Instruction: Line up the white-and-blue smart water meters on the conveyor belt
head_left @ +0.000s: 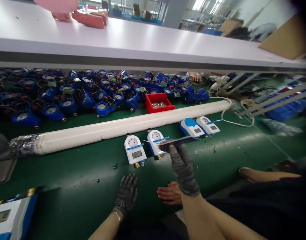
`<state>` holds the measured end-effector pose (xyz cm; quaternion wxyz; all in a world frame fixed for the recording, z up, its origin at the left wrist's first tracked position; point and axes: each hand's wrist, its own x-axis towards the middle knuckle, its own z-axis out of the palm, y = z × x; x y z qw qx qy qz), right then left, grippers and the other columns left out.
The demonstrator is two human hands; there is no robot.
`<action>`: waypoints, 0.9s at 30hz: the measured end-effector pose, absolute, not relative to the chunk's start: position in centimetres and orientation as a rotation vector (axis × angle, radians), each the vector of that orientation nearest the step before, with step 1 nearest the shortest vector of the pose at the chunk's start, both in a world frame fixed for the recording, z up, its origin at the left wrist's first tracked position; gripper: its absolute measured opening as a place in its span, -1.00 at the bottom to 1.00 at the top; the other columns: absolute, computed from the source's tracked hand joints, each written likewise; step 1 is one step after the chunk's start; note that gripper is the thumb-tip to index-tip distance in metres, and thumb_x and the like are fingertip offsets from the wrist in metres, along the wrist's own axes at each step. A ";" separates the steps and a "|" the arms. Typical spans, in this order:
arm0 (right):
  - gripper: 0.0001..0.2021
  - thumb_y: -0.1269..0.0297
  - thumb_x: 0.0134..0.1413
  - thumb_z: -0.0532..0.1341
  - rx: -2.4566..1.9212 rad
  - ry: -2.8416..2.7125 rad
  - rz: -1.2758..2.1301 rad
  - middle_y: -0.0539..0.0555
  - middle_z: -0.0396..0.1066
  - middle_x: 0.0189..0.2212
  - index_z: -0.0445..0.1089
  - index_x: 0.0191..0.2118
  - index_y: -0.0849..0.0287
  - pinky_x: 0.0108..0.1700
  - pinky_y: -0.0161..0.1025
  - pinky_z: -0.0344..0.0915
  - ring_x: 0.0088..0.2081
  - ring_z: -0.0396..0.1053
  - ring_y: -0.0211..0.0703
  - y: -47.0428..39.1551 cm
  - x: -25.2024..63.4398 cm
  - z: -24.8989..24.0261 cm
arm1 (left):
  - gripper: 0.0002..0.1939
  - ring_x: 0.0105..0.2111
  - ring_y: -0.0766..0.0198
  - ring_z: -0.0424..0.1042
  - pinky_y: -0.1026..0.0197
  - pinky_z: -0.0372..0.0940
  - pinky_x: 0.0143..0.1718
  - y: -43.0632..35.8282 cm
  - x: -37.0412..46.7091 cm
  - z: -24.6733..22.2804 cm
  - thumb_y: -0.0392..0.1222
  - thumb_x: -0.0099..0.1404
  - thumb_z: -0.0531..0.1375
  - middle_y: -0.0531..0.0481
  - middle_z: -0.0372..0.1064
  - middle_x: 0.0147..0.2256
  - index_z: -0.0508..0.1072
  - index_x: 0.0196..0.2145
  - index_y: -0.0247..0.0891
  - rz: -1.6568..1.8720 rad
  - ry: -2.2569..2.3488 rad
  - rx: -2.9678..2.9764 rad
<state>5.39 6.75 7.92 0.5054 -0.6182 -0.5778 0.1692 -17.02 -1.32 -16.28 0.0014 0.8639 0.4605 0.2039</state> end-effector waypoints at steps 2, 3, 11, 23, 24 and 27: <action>-0.67 0.09 0.31 0.10 -1.495 -1.472 0.490 0.18 0.52 -0.05 0.40 0.03 0.17 0.02 -0.06 0.45 -0.07 0.49 -0.05 11.0 4.8 8.3 | -0.46 0.25 0.02 0.22 -0.12 0.18 0.27 -1.2 -17.2 -16.4 -0.27 0.32 0.10 -0.11 0.20 0.29 0.32 0.26 -0.27 0.571 1.449 2.756; -0.68 0.10 0.29 0.12 -1.491 -1.521 0.534 0.17 0.53 -0.08 0.41 0.00 0.18 0.01 -0.10 0.44 -0.08 0.49 -0.07 12.9 4.4 8.4 | -0.45 0.26 0.03 0.21 -0.11 0.16 0.27 -1.2 -17.3 -16.4 -0.27 0.32 0.10 -0.10 0.19 0.29 0.32 0.26 -0.26 0.554 1.455 2.765; -0.84 0.22 0.24 0.16 -1.571 -2.005 0.590 0.10 0.55 -0.30 0.45 -0.22 0.16 0.00 -0.17 0.38 -0.14 0.49 -0.07 19.7 0.3 7.3 | -0.54 0.24 0.06 0.25 -0.07 0.14 0.28 -0.8 -16.8 -15.3 -0.21 0.36 0.08 -0.08 0.26 0.25 0.39 0.20 -0.23 0.548 1.476 2.728; -0.76 0.12 0.28 0.12 -1.145 -1.764 1.288 0.04 0.57 -0.31 0.50 -0.22 0.08 -0.14 -0.19 0.48 -0.25 0.53 -0.12 7.3 5.9 10.6 | -0.47 0.27 0.05 0.18 -0.05 -0.05 0.36 -1.0 -17.2 -16.2 -0.07 0.35 0.13 -0.07 0.23 0.28 0.35 0.24 -0.18 0.478 1.453 2.672; -0.76 0.12 0.26 0.13 -1.170 -1.832 1.308 0.04 0.57 -0.32 0.51 -0.23 0.07 -0.17 -0.21 0.48 -0.27 0.53 -0.13 5.6 5.5 9.0 | -0.43 0.28 0.04 0.16 -0.05 -0.06 0.36 -1.0 -17.2 -16.3 -0.01 0.34 0.14 -0.08 0.21 0.29 0.33 0.26 -0.18 0.459 1.425 2.685; -0.80 0.13 0.19 0.18 -1.414 -1.899 1.043 0.07 0.58 -0.34 0.55 -0.26 0.03 -0.18 -0.20 0.48 -0.30 0.54 -0.09 0.9 4.9 2.2 | -0.44 0.29 0.06 0.14 -0.02 -0.08 0.36 -1.0 -17.3 -16.5 -0.01 0.35 0.14 -0.08 0.21 0.29 0.31 0.27 -0.19 0.463 1.415 2.745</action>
